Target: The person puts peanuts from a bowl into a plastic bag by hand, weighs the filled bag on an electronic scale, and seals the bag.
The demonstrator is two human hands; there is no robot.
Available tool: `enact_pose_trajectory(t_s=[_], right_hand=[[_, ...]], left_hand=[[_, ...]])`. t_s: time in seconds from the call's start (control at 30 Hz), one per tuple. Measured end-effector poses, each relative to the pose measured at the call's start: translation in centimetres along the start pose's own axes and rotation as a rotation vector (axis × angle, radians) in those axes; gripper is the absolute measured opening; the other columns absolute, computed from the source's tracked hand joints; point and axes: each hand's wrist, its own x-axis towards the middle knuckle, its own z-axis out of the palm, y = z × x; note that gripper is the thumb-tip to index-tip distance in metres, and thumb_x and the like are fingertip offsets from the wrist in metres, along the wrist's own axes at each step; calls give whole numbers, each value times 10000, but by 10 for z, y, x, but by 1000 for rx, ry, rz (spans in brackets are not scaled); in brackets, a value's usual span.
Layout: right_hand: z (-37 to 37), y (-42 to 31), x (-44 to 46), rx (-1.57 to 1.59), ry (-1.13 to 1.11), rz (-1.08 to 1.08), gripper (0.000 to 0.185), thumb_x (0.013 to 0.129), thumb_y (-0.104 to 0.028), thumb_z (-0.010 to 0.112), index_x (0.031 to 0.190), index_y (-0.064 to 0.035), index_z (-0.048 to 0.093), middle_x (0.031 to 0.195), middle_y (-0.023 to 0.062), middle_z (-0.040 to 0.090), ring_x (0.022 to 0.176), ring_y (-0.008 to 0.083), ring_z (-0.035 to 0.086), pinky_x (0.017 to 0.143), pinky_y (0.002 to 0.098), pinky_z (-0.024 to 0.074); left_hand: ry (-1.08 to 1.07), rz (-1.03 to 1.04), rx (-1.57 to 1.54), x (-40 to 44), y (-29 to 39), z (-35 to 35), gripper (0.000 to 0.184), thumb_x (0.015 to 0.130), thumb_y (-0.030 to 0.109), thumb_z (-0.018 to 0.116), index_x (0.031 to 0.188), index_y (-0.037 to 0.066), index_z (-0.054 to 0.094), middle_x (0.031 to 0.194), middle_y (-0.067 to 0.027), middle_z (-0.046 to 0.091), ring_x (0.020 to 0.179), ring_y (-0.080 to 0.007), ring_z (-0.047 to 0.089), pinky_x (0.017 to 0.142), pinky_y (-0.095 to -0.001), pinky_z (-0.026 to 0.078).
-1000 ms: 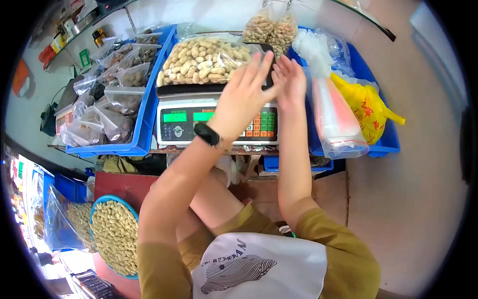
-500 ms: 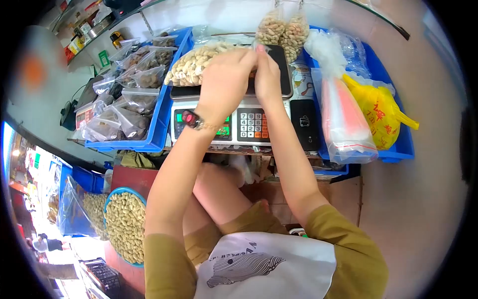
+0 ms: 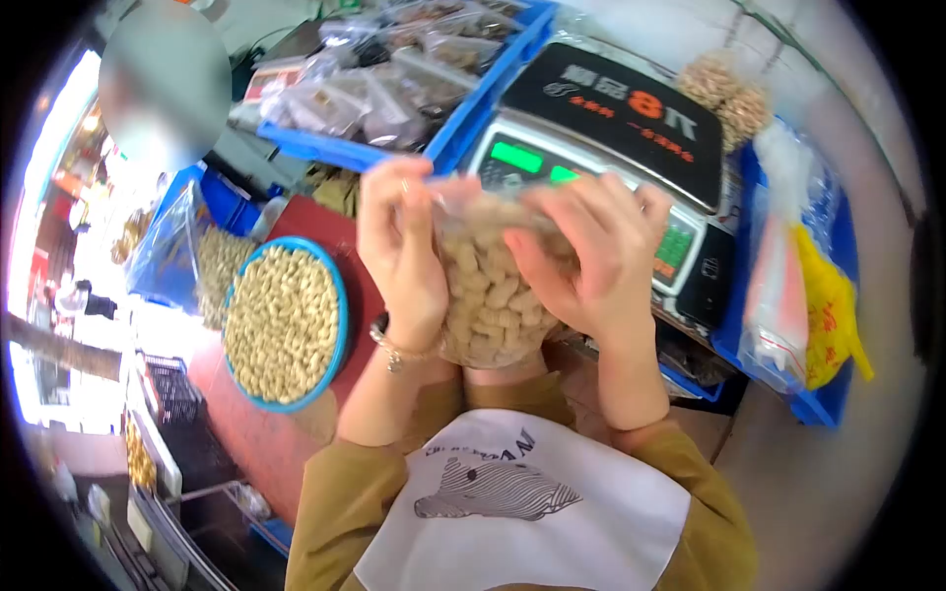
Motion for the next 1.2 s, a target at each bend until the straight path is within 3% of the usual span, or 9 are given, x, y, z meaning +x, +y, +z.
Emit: enact_pose_trajectory(t_s=[0.1, 0.3, 0.33, 0.47, 0.57, 0.67, 0.83, 1.07, 1.2], right_hand=[[21, 2, -41, 66, -275, 89, 213, 718, -241, 765, 835, -126, 631, 760, -2, 584, 745, 206, 538, 763, 383, 270], [29, -18, -33, 408, -273, 31, 195, 648, -148, 809, 738, -126, 638, 686, -7, 555, 748, 190, 520, 745, 335, 278], [26, -22, -27, 427, -304, 22, 204, 617, -162, 826, 736, -130, 663, 677, -16, 548, 754, 197, 510, 751, 330, 307], [29, -34, -23, 464, -221, -27, 205, 594, -160, 829, 743, -126, 693, 771, -17, 583, 845, 235, 504, 816, 378, 378], [43, -5, -53, 533, -72, 125, 562, 612, -341, 866, 1039, -43, 652, 1187, 139, 538, 1021, 267, 548, 932, 395, 412], [64, -24, -69, 1008, -195, 636, 1125, 642, -508, 848, 1446, -9, 240, 1407, 249, 396, 1256, 370, 485, 1043, 464, 395], [92, -8, -127, 931, -297, 559, 896, 748, -530, 737, 1371, 19, 400, 1390, 206, 429, 1195, 325, 525, 998, 412, 458], [126, -77, -58, 165, -325, 182, 847, 851, -547, 559, 1412, 49, 341, 1351, 214, 481, 1213, 294, 528, 1013, 433, 453], [156, -56, -63, 433, -187, 203, 895, 828, -614, 562, 1377, 66, 371, 1277, 220, 535, 1121, 306, 584, 947, 406, 500]], left_hand=[[12, -234, -234, -50, -20, -48, 174, 993, 191, 531, 970, 22, 567, 1146, -107, 525, 1136, -230, 540, 936, -344, 450], [-162, -292, -215, -42, 1, -103, 386, 957, 185, 579, 1279, 28, 435, 1301, -159, 467, 1146, -250, 559, 893, -321, 497], [-281, -489, -237, -38, 8, -111, 641, 894, 263, 676, 1378, 33, 324, 1344, -171, 450, 1215, -258, 500, 975, -358, 442], [-581, -511, -136, -55, -13, -132, 834, 704, 352, 846, 1336, 24, 411, 1333, -148, 458, 1249, -251, 442, 1028, -376, 380], [-487, -442, -169, -70, -10, -125, 900, 560, 263, 936, 1288, 42, 455, 1336, -123, 459, 1287, -238, 397, 1087, -364, 329], [-455, -484, -299, -90, -26, -125, 969, 544, 243, 941, 1328, 54, 403, 1328, -118, 472, 1243, -207, 450, 1055, -350, 378], [-356, -356, -324, -96, -38, -126, 999, 538, 275, 941, 1342, 54, 389, 1313, -115, 475, 1174, -188, 510, 995, -334, 437], [-187, -107, -356, -69, -48, -123, 1110, 478, 416, 951, 1345, 22, 380, 1251, -119, 474, 1170, -234, 496, 995, -346, 418], [-183, -210, -407, -67, -68, -132, 1209, 458, 446, 953, 1389, 10, 318, 1286, -121, 443, 1216, -241, 465, 1025, -364, 392]])
